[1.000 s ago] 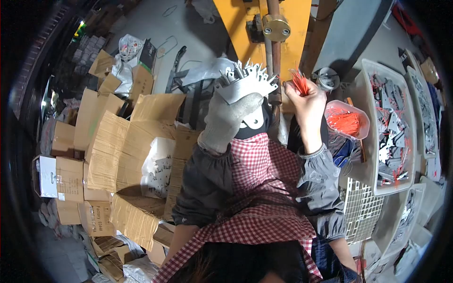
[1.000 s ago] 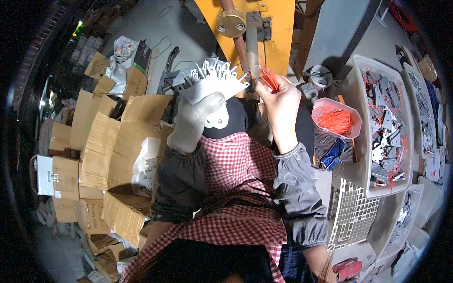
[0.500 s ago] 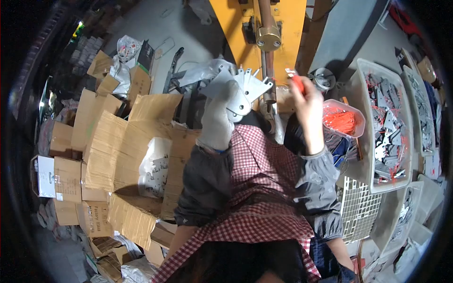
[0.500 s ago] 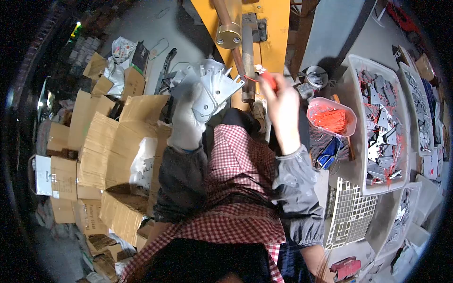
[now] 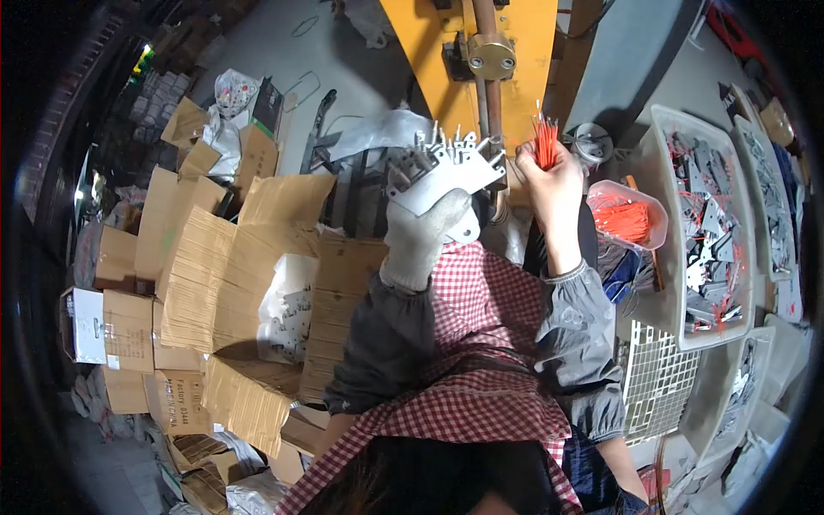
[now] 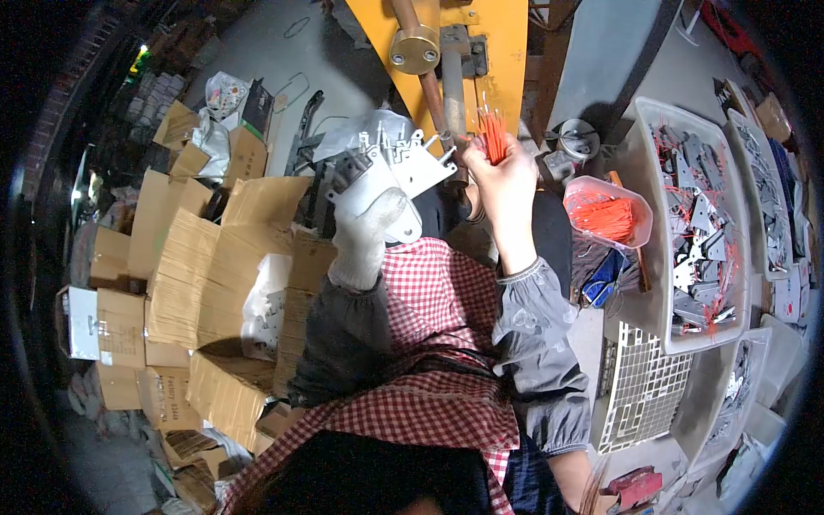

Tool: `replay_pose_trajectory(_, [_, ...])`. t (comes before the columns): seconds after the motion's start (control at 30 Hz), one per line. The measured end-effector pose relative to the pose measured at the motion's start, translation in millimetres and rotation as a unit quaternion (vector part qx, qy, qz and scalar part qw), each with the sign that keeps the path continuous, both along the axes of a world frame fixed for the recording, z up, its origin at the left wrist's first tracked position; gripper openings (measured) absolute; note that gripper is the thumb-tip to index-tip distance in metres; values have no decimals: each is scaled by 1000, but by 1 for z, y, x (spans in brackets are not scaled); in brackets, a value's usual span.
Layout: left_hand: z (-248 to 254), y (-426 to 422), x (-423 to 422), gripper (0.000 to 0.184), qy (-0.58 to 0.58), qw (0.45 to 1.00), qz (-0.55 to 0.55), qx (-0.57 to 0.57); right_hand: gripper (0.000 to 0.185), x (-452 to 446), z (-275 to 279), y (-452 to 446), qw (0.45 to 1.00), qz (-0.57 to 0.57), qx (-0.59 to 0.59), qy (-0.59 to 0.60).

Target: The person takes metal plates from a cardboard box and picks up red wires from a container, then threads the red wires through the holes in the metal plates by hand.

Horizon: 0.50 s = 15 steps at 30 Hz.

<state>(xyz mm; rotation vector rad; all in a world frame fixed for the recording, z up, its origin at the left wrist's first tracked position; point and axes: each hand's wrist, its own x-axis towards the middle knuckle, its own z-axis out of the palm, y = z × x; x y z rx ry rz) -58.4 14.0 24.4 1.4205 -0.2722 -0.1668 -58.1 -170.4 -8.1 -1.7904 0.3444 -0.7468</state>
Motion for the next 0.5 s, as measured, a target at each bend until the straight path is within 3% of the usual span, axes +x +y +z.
replay_pose_trajectory(0.27, [6,-3,2,27,-38,999,-20,8,22,2,9,11,999,6,50,4])
replay_pose_trajectory(0.4, [16,-7,-1,28,12,999,-35,-15,20,6,1,10,1000,7,2,-9])
replay_pose_trajectory(0.5, [8,-9,1,23,-19,1000,-12,1,20,3,7,10,1000,6,-20,9])
